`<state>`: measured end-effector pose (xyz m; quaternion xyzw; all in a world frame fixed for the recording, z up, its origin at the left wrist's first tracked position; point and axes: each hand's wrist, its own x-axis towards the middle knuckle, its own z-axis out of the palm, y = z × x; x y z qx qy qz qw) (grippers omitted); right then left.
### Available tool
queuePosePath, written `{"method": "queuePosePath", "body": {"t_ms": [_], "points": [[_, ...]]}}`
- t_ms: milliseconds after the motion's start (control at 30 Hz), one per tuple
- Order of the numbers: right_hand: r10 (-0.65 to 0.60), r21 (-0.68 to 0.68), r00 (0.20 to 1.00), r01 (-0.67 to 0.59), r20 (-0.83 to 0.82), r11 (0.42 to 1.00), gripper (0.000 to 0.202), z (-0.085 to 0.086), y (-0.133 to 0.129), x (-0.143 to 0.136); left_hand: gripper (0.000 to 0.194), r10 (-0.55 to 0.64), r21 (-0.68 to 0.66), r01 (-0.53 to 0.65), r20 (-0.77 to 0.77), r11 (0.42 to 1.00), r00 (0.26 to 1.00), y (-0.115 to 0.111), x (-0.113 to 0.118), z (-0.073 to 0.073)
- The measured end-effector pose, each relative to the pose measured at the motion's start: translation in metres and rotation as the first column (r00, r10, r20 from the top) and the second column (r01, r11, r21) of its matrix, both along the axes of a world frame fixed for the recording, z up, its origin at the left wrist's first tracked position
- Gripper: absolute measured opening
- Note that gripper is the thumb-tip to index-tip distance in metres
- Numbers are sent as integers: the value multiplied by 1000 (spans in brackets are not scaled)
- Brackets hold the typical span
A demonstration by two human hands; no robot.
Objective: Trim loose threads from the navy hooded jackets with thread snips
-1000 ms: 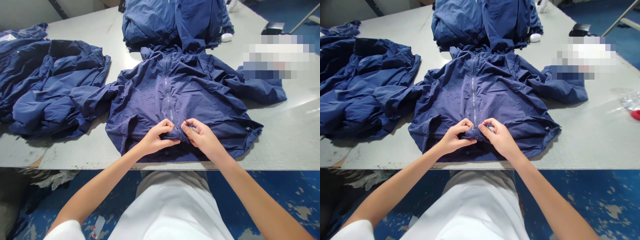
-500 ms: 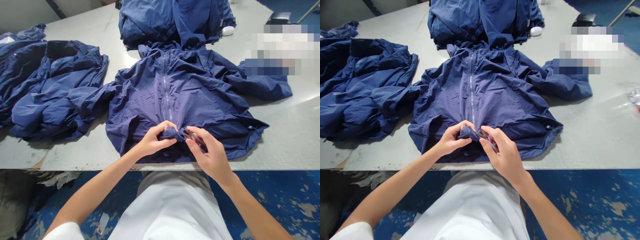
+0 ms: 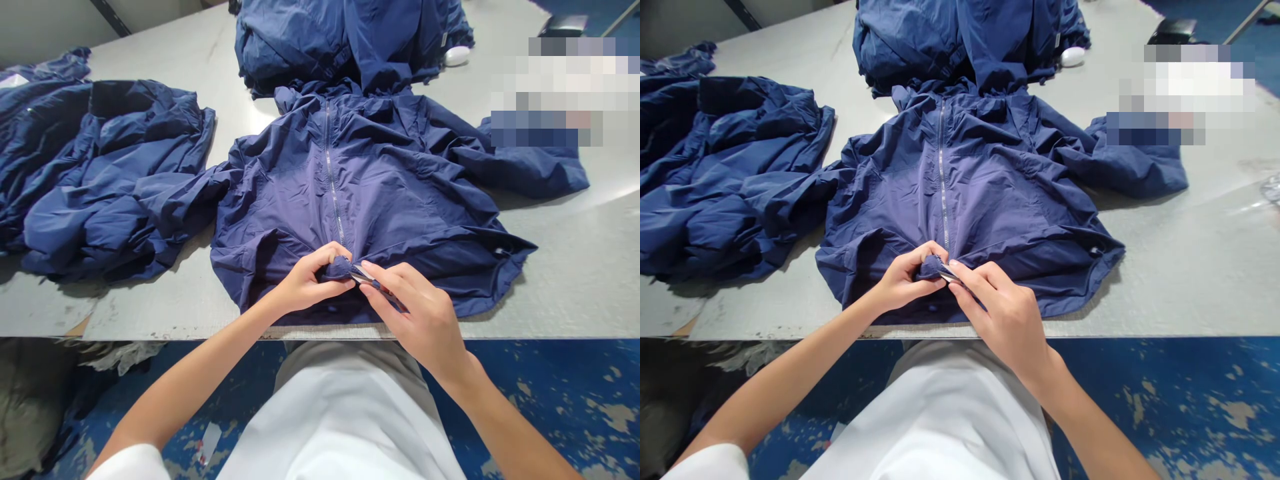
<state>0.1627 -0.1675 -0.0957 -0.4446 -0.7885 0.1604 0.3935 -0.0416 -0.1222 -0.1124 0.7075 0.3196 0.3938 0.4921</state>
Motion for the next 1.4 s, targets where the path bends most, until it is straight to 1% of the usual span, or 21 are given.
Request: {"method": "queuePosePath", "body": {"t_ms": [200, 267, 433, 533, 667, 900, 1100, 1200, 1400], "points": [[-89, 42, 996, 88, 14, 995, 30, 0, 0, -4, 27, -3, 1, 3, -3, 1000, 1000, 0, 0, 0], [-99, 40, 995, 98, 10, 994, 30, 2, 0, -4, 28, -5, -1, 5, 3, 1000, 1000, 0, 0, 0], [-12, 36, 999, 11, 39, 999, 25, 5, -4, 2, 27, -10, 3, 10, 21, 1000, 1000, 0, 0, 0], [4, 75, 996, -11, 92, 997, 24, 4, -6, 5, 26, -16, 18, 15, 37, 1000, 999, 0, 1, 0], [15, 116, 990, -32, 138, 993, 28, 1, -5, 6, 25, -13, 25, 13, 26, 1000, 1000, 0, 0, 0], [62, 89, 993, -71, 101, 994, 29, 0, -4, 8, 26, -4, 21, 4, -3, 1000, 1000, -1, 0, 0], [68, 80, 993, -76, 93, 994, 31, 0, -3, 8, 23, -19, 47, 19, 6, 999, 1000, 0, 0, 1], [74, 86, 993, -82, 96, 993, 30, 2, -2, 8, 22, -22, 58, 22, 15, 998, 1000, 0, 0, 0], [76, 75, 991, -84, 112, 994, 25, 6, 1, 8, 21, -11, 53, 12, -16, 999, 1000, 0, -1, 0]]}}
